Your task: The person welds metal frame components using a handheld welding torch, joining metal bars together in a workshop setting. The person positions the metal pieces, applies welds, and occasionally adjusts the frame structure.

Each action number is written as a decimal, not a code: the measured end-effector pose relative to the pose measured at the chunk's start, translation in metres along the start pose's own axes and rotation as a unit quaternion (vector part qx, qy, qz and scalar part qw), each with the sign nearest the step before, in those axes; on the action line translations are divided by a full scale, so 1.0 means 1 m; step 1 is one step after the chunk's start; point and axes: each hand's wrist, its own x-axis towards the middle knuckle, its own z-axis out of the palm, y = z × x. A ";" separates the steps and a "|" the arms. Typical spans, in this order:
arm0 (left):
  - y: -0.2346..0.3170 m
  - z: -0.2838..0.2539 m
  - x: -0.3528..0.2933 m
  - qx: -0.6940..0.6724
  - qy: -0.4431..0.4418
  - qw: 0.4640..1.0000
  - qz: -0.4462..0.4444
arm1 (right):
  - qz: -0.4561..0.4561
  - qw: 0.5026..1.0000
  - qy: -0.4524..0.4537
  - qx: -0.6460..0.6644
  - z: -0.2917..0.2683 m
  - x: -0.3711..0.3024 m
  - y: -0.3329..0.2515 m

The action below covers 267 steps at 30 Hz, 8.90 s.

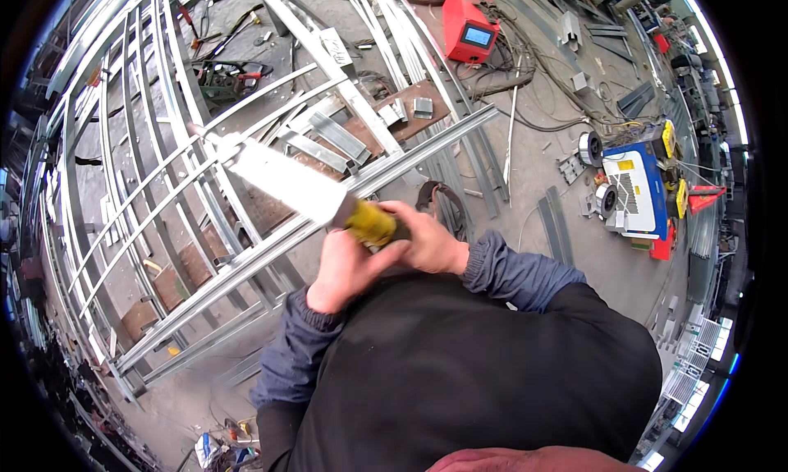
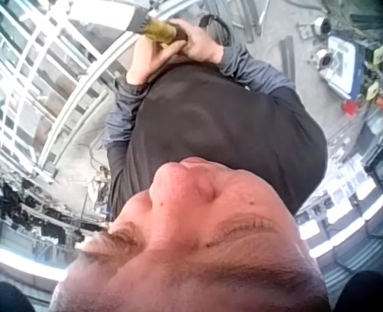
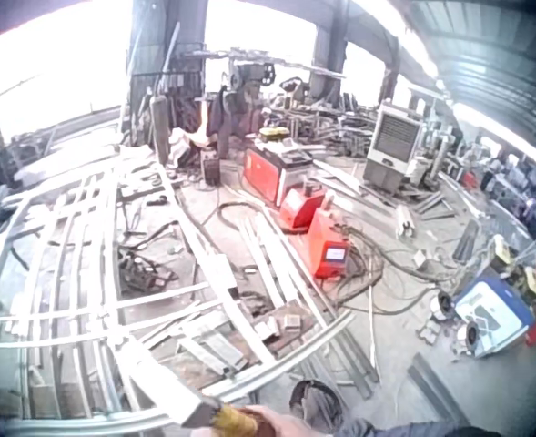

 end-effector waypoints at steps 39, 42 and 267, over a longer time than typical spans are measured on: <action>-0.237 -0.087 -0.048 0.412 0.043 0.910 0.009 | 0.251 0.940 0.179 0.144 -0.012 -0.153 0.049; -0.233 -0.089 -0.051 0.406 0.045 0.913 0.020 | 0.263 0.947 0.143 0.121 -0.026 -0.164 0.047; -0.209 -0.155 -0.172 -0.461 0.610 0.610 -0.207 | -0.105 0.864 -0.172 -0.461 -0.078 0.109 0.109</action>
